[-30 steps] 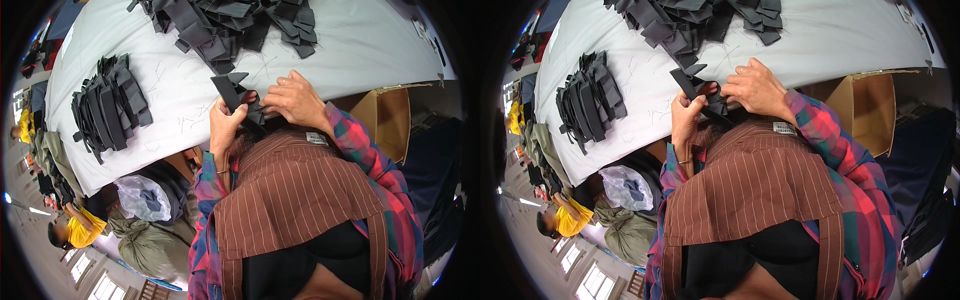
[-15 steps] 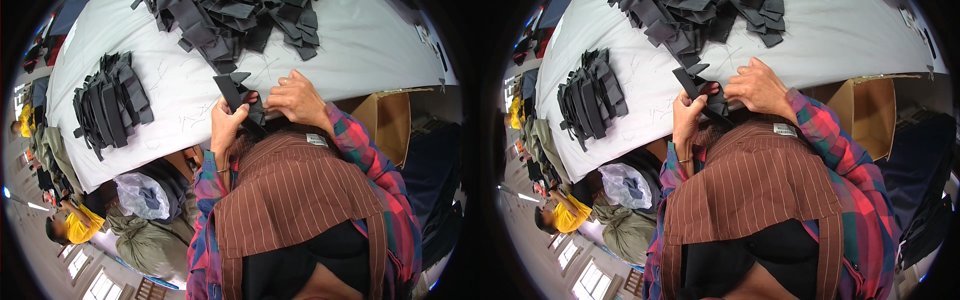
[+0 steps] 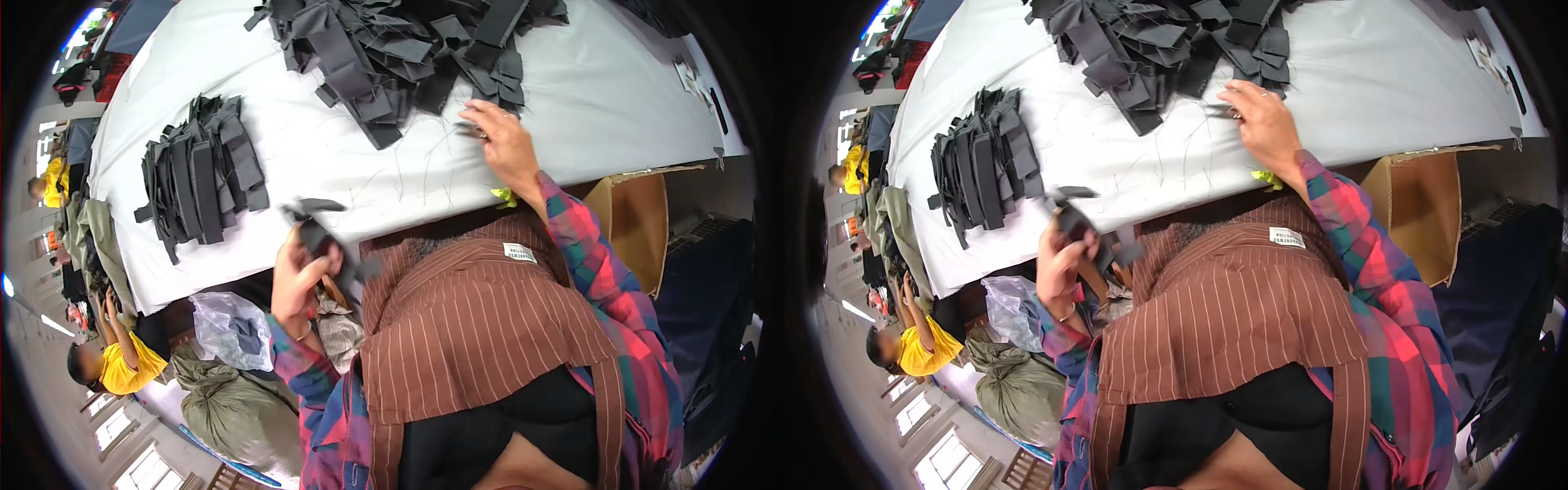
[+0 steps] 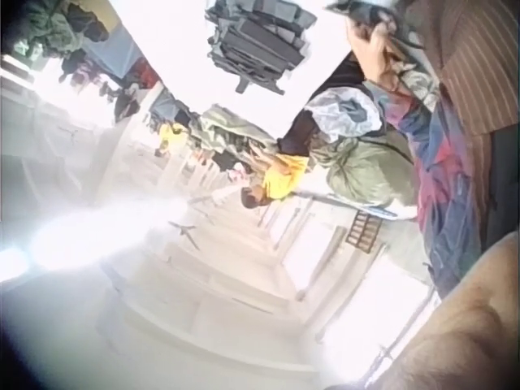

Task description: The person is trimming excess threads or fabric from black textile strips using thread snippers at a workbench.

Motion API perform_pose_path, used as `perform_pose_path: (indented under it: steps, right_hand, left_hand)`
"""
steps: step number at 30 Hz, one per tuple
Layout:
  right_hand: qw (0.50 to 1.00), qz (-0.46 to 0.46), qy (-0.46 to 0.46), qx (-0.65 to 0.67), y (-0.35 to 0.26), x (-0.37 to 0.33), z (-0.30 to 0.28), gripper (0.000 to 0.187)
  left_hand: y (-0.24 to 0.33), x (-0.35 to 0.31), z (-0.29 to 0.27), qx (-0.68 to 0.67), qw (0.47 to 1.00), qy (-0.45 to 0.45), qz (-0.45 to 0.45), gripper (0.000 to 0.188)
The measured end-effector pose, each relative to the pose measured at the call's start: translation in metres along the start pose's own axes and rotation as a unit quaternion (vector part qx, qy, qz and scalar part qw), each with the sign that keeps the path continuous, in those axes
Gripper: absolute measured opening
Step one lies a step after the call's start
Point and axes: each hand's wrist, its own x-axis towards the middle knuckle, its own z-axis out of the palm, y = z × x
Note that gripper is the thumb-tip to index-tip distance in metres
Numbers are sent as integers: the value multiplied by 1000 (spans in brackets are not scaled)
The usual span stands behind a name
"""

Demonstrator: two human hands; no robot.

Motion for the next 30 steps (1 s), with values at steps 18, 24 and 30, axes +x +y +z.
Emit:
perform_pose_path:
  steps: [18,24,30]
  right_hand:
    - [838,100,-347,409,-98,-3,22,26]
    - [844,115,-366,375,-93,-32,29,26]
    - [845,159,-336,385,-92,-27,10,26]
  left_hand:
    - [116,68,-167,447,704,461,304,46]
    - [80,142,-262,682,572,456,17,66]
    - [119,145,-176,703,500,500,83,59]
